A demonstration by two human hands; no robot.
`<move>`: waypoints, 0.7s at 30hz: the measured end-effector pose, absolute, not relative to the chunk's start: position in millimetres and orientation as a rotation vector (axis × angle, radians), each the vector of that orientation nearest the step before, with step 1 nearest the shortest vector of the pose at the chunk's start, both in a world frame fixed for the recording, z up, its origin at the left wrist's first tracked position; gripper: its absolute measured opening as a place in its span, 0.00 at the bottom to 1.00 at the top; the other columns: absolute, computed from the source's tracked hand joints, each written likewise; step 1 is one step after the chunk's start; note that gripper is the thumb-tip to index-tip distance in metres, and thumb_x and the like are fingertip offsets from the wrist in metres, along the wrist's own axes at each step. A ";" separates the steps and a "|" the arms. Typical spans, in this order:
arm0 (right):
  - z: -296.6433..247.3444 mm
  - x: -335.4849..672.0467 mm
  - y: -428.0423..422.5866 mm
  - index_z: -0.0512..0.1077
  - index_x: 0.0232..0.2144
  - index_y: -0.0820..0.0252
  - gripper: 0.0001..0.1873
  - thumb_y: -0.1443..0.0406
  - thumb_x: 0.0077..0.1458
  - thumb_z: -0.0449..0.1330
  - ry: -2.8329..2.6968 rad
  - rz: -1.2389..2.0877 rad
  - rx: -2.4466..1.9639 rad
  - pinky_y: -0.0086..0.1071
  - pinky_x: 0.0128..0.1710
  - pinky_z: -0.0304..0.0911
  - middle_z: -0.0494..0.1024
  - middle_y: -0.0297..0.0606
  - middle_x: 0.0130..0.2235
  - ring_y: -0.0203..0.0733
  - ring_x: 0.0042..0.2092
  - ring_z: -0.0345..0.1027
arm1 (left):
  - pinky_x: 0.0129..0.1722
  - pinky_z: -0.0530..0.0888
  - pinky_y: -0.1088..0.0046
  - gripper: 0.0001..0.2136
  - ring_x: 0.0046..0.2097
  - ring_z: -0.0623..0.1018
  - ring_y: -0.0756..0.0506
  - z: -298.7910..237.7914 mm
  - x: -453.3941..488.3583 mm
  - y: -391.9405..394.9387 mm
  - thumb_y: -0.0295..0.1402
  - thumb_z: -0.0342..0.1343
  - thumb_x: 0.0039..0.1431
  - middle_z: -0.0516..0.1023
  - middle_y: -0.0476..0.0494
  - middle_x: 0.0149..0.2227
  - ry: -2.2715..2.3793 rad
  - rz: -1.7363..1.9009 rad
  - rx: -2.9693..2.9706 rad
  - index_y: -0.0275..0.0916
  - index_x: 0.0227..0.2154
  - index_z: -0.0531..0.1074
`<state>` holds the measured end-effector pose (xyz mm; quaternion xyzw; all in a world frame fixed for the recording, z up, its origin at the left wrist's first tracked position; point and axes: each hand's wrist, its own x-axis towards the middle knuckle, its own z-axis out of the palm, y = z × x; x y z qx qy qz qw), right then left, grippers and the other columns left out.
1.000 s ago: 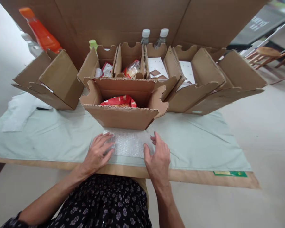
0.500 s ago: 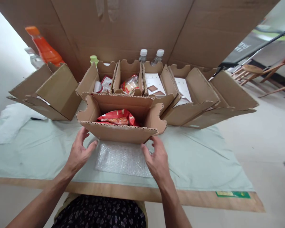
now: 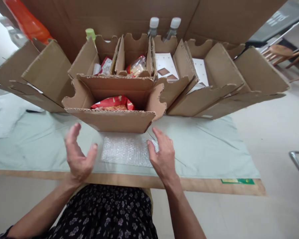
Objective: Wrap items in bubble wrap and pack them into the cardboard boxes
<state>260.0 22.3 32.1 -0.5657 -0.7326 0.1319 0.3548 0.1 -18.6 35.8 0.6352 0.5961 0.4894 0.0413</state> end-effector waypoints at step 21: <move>2.8 285.5 -0.4 0.76 0.48 0.61 0.15 0.62 0.65 0.55 -2.185 0.158 -1.662 0.52 0.54 0.65 0.78 0.53 0.59 0.61 0.60 0.70 | 0.64 0.65 0.34 0.15 0.67 0.66 0.22 -8.6 -17.9 -40.7 0.40 0.60 0.60 0.73 0.27 0.62 2.053 0.800 2.157 0.38 0.47 0.78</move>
